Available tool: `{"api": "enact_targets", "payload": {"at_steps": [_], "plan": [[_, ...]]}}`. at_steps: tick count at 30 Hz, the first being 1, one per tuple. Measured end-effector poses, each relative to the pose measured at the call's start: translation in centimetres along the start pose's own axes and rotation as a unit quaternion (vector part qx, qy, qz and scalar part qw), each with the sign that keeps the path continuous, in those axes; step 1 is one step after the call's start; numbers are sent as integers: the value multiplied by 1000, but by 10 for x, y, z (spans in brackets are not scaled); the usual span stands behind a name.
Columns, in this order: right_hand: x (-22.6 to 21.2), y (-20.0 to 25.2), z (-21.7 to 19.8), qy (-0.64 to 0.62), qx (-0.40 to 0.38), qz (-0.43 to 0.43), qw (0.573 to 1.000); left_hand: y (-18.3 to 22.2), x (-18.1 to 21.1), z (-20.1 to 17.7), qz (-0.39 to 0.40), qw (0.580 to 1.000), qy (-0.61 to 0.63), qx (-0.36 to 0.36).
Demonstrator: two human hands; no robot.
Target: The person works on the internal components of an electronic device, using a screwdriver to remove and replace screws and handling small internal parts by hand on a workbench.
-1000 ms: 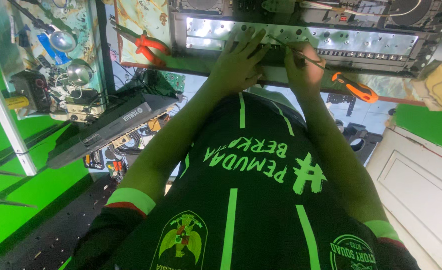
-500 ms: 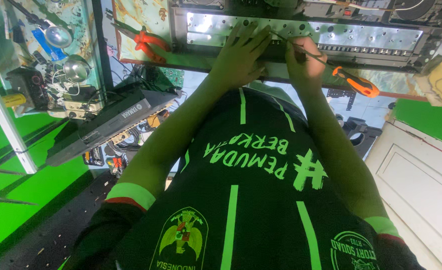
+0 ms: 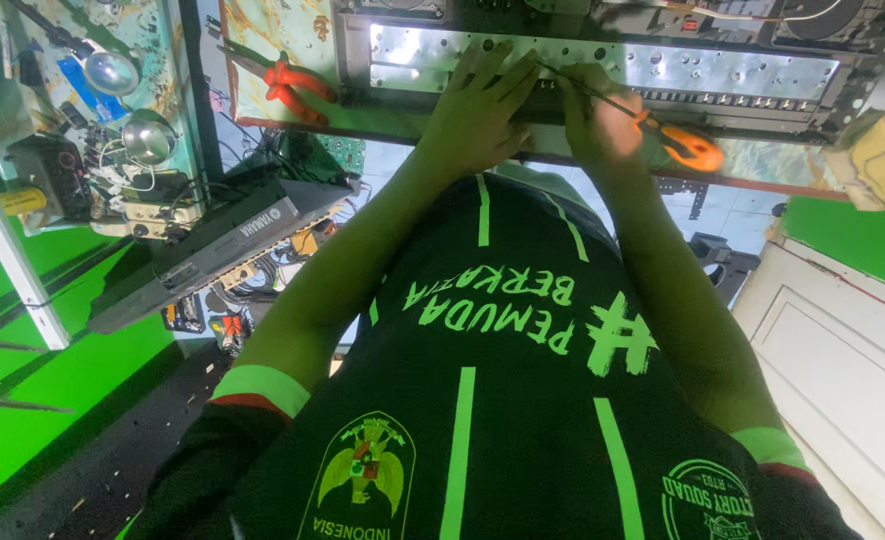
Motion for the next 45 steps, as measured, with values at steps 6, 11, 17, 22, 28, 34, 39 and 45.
{"api": "enact_targets", "payload": {"at_steps": [6, 11, 17, 22, 28, 34, 39, 45], "plan": [[0, -6, 8, 43, -31, -59, 997, -6, 2, 0, 2, 1000, -17, 11], [5, -8, 8, 36, -54, -82, 995, 0, 3, -5, 0, 999, -40, 28], [52, -1, 32, 50, -92, 86, 991, -4, -1, 6, -12, 999, -26, -22], [53, -2, 32, -53, -87, 57, 993, -3, -5, 3, -4, 999, -54, -7], [56, -4, 33, 14, -110, 214, 970, -4, -24, -48, -98, 992, -10, 78], [65, 16, 27, -138, -67, 296, 943, 4, 7, -129, 3, 943, 241, 231], [56, 12, 30, -167, -43, 159, 972, -1, 39, -150, -41, 940, 276, 197], [51, 2, 40, 53, -135, 104, 984, 4, 44, -155, -63, 938, 273, 206]]}}
Point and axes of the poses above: each hand's wrist, its own y-axis away from the middle knuckle, its own z-axis out of the palm, x = y × z, the point moved 9 cm from there along -y, towards the middle knuckle, and after that the axes turned 9 degrees about -y, right-handed, at the moved point
